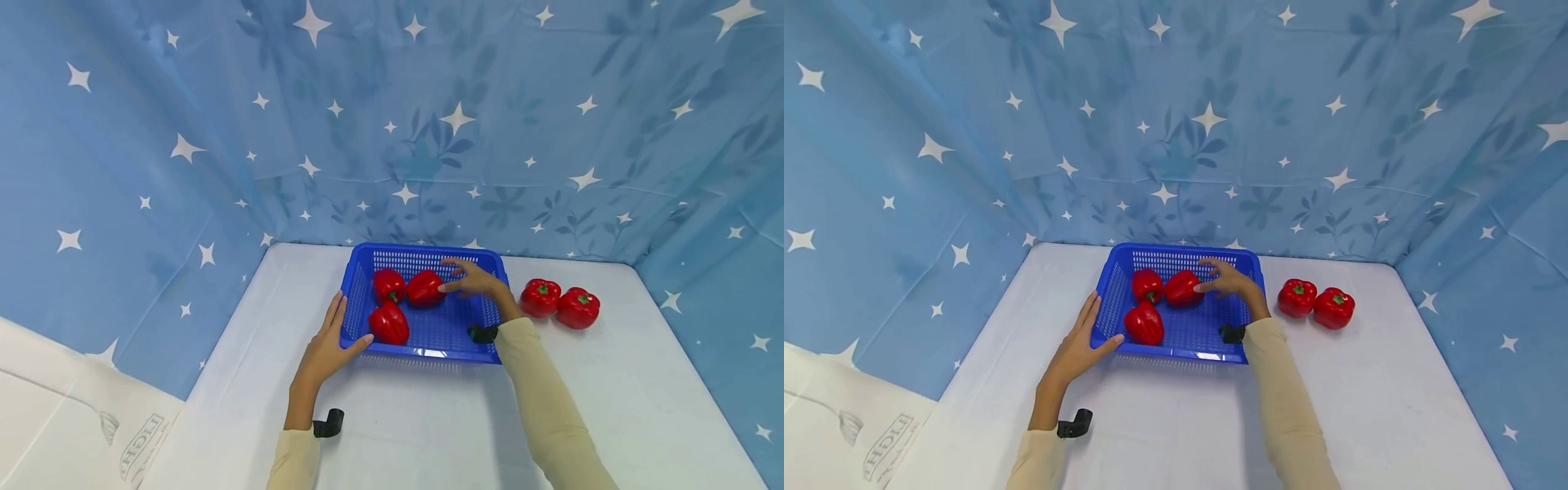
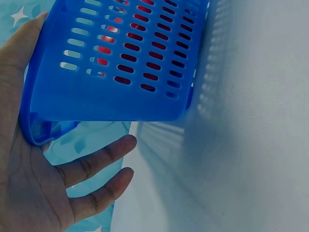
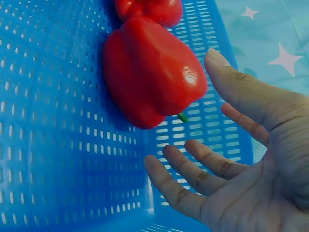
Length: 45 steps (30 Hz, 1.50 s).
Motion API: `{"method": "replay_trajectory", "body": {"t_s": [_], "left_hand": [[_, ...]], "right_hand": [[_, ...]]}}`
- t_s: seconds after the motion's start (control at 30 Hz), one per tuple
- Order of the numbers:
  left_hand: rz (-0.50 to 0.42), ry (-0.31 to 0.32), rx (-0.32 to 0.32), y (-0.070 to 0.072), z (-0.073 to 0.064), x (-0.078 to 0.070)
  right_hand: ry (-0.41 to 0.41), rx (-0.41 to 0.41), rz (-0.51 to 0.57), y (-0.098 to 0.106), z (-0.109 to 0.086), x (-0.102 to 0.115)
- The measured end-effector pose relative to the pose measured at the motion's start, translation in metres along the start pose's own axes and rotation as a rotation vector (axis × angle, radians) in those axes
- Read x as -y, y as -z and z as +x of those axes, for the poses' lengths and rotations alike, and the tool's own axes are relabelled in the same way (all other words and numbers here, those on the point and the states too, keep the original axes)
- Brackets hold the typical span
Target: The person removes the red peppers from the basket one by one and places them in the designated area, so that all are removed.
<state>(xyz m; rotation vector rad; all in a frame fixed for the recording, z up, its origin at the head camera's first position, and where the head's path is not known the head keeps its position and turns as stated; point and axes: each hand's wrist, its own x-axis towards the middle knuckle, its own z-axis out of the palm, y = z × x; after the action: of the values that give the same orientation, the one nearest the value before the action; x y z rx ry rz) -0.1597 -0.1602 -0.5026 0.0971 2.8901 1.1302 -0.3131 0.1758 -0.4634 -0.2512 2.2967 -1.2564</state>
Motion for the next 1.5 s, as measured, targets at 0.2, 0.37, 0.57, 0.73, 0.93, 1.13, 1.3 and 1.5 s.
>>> {"method": "replay_trajectory", "body": {"t_s": [0.2,0.37,0.57,0.73,0.93,1.13,1.3,1.5], "left_hand": [[-0.017,-0.010,-0.004,-0.002,-0.002,0.000],[-0.019,-0.018,-0.015,-0.002,-0.002,0.000],[-0.015,-0.020,-0.019,-0.002,0.000,0.002],[-0.030,-0.017,-0.016,-0.001,0.000,0.001],[-0.025,-0.021,-0.024,-0.002,-0.002,0.000],[-0.024,-0.024,-0.022,-0.003,-0.001,0.000],[-0.024,-0.023,-0.025,-0.003,-0.001,0.002],[-0.033,-0.024,-0.026,-0.003,0.000,0.002]], "right_hand": [[-0.050,0.009,0.071,-0.007,0.006,-0.005],[-0.092,0.006,0.143,-0.011,0.009,-0.004],[-0.143,-0.020,0.210,-0.016,0.010,-0.003],[-0.199,-0.038,0.243,-0.020,0.014,-0.003],[-0.218,-0.057,0.257,-0.026,0.018,-0.004],[-0.213,-0.068,0.259,-0.030,0.017,-0.001],[-0.223,-0.065,0.270,-0.031,0.020,-0.003],[-0.229,-0.072,0.277,-0.033,0.022,-0.004]]}}
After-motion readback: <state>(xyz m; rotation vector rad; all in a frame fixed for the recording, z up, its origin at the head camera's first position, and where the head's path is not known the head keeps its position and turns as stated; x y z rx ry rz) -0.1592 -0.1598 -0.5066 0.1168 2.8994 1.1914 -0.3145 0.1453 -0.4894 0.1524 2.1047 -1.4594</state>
